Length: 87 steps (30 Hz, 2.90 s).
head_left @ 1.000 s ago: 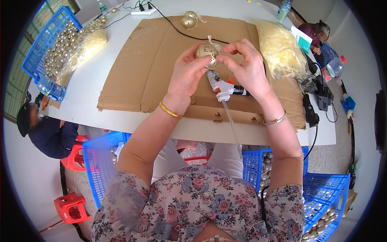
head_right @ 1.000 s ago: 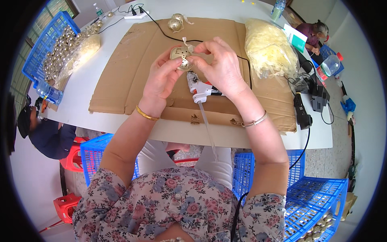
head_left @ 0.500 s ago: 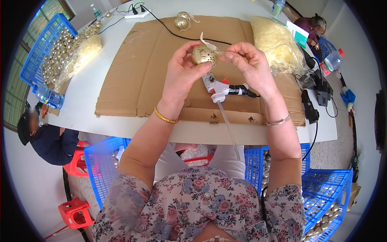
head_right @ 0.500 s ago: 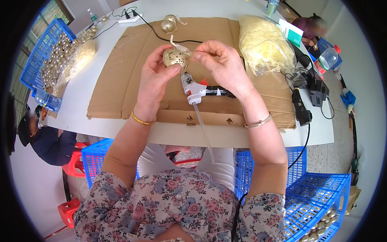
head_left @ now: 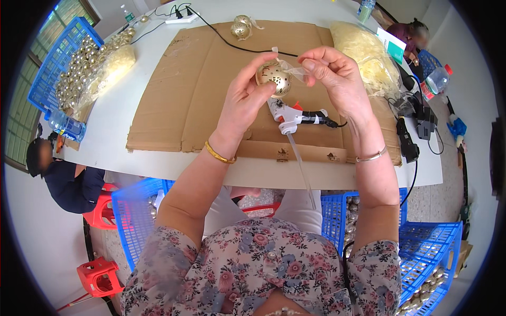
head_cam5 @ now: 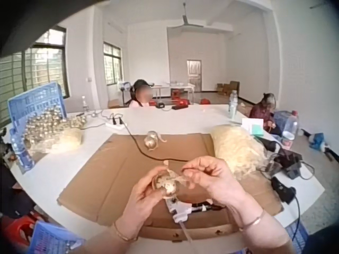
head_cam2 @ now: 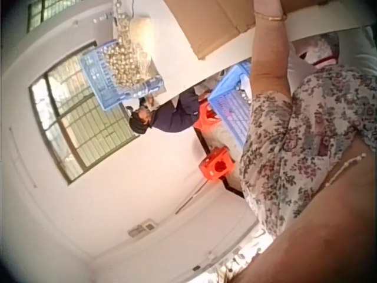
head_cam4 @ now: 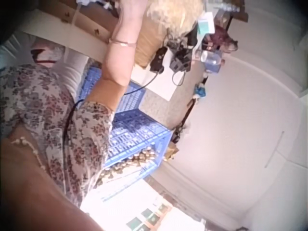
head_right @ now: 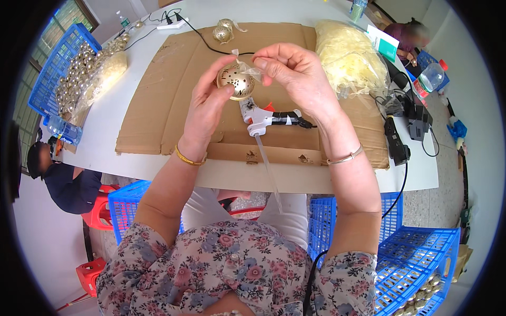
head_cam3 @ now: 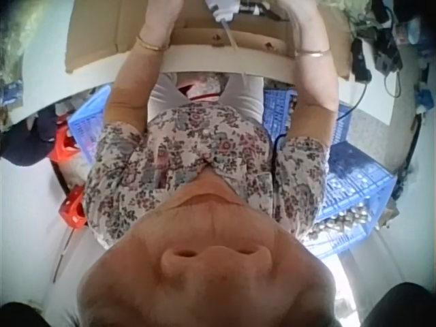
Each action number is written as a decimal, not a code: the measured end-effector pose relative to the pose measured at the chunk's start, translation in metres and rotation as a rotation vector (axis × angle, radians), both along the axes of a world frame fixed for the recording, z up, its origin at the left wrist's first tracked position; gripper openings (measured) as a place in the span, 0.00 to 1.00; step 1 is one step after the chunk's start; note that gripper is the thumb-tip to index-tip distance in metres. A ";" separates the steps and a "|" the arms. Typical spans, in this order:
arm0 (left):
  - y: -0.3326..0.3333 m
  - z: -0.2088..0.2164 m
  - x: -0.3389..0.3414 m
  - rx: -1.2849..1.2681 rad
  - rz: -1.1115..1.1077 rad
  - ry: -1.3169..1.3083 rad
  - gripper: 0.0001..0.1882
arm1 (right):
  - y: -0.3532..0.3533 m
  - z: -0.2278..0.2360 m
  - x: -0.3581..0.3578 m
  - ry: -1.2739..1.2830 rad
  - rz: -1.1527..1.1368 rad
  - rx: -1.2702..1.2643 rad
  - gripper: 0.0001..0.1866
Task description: Using a hot glue gun to attach small white ribbons to gold spherical holiday ornaments.
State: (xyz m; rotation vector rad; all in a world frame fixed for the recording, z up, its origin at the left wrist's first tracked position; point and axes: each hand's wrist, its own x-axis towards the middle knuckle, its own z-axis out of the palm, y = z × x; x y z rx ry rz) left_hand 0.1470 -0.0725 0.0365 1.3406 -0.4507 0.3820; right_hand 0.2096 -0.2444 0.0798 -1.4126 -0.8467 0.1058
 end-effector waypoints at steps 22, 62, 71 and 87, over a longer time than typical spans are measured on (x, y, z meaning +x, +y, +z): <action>-0.002 -0.004 -0.002 -0.164 -0.145 0.148 0.20 | 0.011 0.021 0.025 0.172 0.343 0.275 0.11; 0.001 -0.004 -0.004 -0.179 -0.160 0.118 0.24 | 0.020 0.018 0.019 -0.179 -0.200 -0.001 0.07; -0.001 -0.004 -0.003 -0.190 -0.121 0.136 0.23 | 0.020 0.019 0.018 -0.153 -0.197 0.000 0.08; 0.005 -0.002 -0.007 -0.115 -0.153 0.167 0.25 | 0.026 -0.002 0.033 -0.039 -0.101 -0.101 0.08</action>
